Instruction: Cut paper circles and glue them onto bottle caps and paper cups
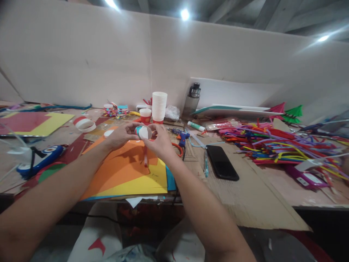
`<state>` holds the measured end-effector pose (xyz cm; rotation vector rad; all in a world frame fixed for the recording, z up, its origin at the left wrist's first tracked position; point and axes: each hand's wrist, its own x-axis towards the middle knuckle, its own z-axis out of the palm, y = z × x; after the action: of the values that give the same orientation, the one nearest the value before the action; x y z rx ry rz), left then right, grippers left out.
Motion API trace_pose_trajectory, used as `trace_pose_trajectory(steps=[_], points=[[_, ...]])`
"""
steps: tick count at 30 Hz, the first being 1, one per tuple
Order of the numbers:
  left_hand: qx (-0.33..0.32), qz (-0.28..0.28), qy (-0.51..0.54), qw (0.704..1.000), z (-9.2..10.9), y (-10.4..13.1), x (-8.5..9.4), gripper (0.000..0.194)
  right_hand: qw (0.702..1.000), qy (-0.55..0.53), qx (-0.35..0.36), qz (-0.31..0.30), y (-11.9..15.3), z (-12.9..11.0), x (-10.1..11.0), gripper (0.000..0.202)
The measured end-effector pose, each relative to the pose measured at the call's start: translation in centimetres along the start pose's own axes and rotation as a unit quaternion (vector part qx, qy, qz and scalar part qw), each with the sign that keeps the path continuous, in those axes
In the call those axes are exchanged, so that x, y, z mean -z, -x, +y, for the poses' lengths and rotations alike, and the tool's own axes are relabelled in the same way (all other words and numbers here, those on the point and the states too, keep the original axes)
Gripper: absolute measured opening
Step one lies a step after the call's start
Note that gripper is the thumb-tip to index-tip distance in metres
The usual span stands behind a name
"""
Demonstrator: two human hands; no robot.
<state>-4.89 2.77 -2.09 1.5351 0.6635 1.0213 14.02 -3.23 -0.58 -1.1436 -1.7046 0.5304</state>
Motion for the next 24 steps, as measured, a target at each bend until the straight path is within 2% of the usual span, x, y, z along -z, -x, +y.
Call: trace_pose_trajectory(steps=[3, 6, 11, 14, 19, 22, 24], points=[[0.015, -0.004, -0.009, 1.000, 0.0, -0.2, 0.9, 0.059, 0.999, 0.005, -0.050, -0.011, -0.2, 0.1, 0.0, 0.036], [0.033, 0.006, -0.020, 0.999, -0.1, -0.2, 1.8, 0.058, 0.995, 0.042, -0.069, -0.065, 0.0, -0.2, 0.1, 0.036], [0.095, 0.020, -0.035, 0.995, -0.4, -0.3, 2.5, 0.059, 0.973, 0.112, -0.012, -0.202, 1.2, -1.5, -0.2, 0.032], [0.106, 0.025, -0.024, 0.994, -0.4, -0.3, 2.5, 0.055, 0.954, 0.165, 0.028, -0.250, 2.2, -1.8, -0.9, 0.026], [0.109, 0.023, 0.017, 0.994, -0.5, -0.4, 2.6, 0.052, 0.929, 0.235, 0.030, -0.283, 2.9, -1.6, -1.8, 0.029], [0.119, 0.013, 0.038, 0.992, -0.7, -0.4, 2.9, 0.053, 0.939, 0.203, 0.017, -0.279, 2.4, -1.4, -1.3, 0.043], [0.128, 0.005, 0.044, 0.991, -0.9, -0.5, 3.0, 0.055, 0.952, 0.178, 0.005, -0.249, 1.7, -1.2, -0.7, 0.039]])
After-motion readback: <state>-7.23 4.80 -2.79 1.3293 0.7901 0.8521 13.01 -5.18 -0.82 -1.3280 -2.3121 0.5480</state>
